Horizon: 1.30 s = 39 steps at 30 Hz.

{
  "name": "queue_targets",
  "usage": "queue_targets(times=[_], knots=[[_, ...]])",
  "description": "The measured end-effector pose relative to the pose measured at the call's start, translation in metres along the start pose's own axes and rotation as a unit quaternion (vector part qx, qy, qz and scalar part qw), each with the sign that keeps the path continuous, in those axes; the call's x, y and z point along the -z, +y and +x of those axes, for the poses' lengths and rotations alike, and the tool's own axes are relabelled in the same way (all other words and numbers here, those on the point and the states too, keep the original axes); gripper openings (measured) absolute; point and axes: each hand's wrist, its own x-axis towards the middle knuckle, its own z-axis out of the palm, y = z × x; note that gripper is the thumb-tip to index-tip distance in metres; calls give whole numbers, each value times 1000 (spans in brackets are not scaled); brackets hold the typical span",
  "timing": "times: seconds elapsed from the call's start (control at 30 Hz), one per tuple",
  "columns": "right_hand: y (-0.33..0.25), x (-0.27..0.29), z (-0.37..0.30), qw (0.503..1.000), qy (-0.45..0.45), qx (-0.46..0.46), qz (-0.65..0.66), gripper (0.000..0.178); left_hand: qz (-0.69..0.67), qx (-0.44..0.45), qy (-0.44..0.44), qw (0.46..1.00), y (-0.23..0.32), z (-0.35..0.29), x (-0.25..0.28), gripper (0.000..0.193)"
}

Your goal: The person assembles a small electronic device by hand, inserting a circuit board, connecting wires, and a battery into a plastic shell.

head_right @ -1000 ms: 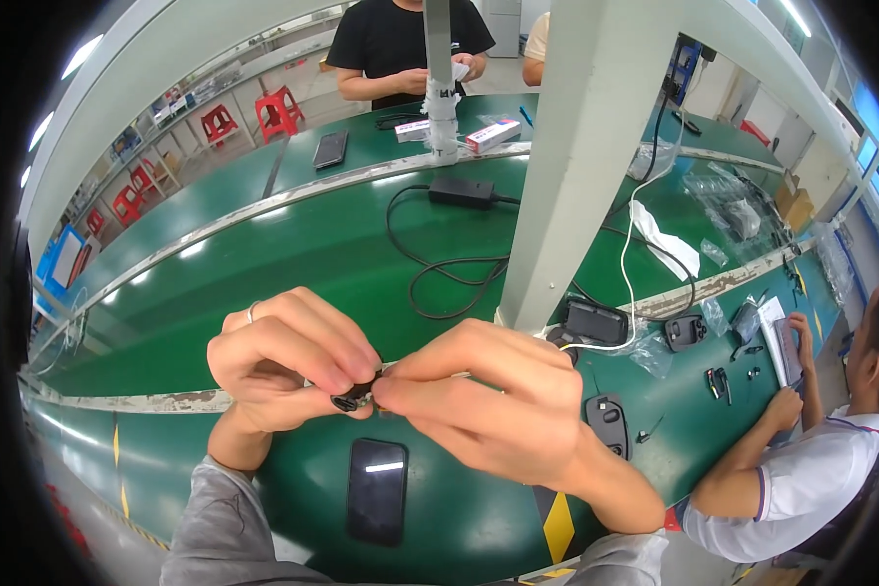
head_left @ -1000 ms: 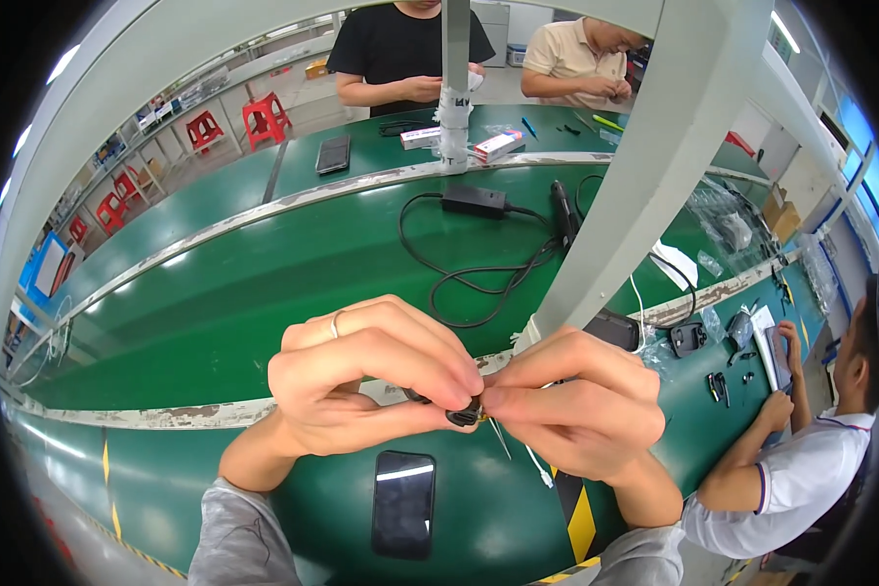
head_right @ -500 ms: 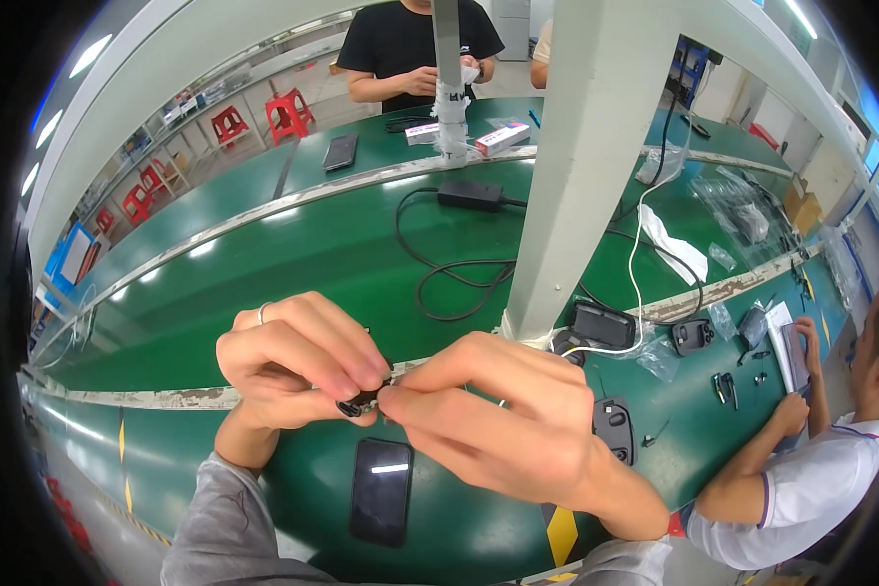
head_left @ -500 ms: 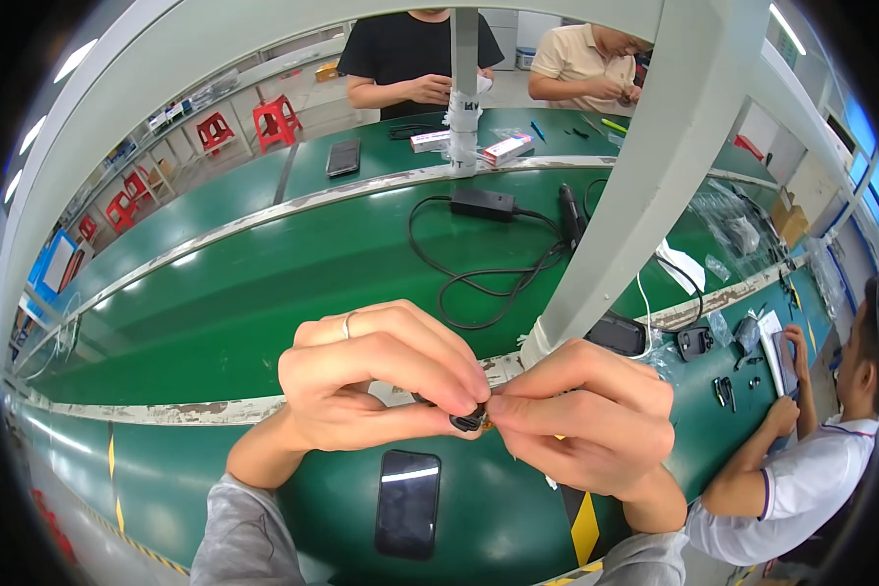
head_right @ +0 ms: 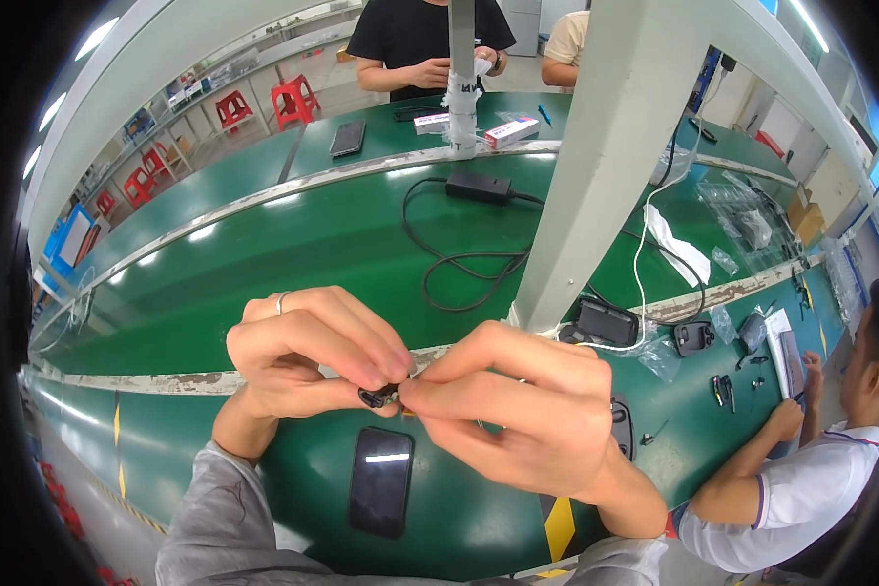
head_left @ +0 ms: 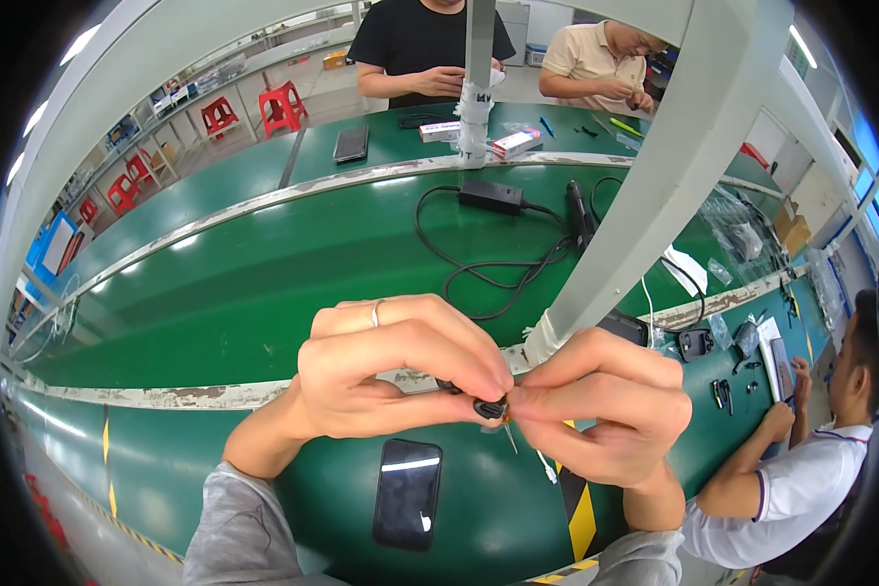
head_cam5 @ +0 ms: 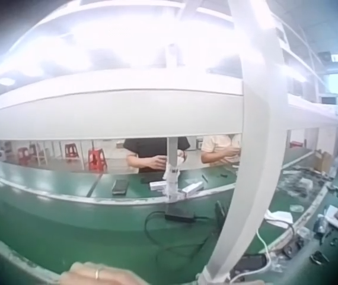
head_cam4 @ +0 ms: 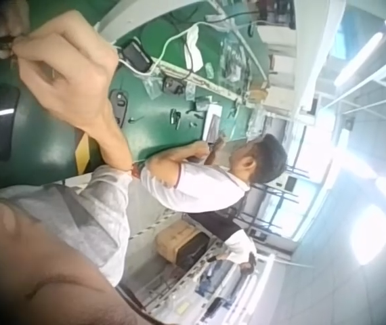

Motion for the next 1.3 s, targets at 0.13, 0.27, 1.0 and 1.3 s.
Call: queue_targets(times=[0.13,0.27,1.0,1.3], knots=[[5,-2,2,1000,4,5,2,22,53,0,1,999,4,0,1,17],[8,-3,1,1000,19,0,16,22,51,4,22,998,2,-3,-1,20],[-4,-2,1,999,21,-26,-8,23,-35,29,21,999,-9,-8,-1,21],[-9,2,-3,998,32,-42,-23,24,-47,74,16,996,-15,-9,-7,28]])
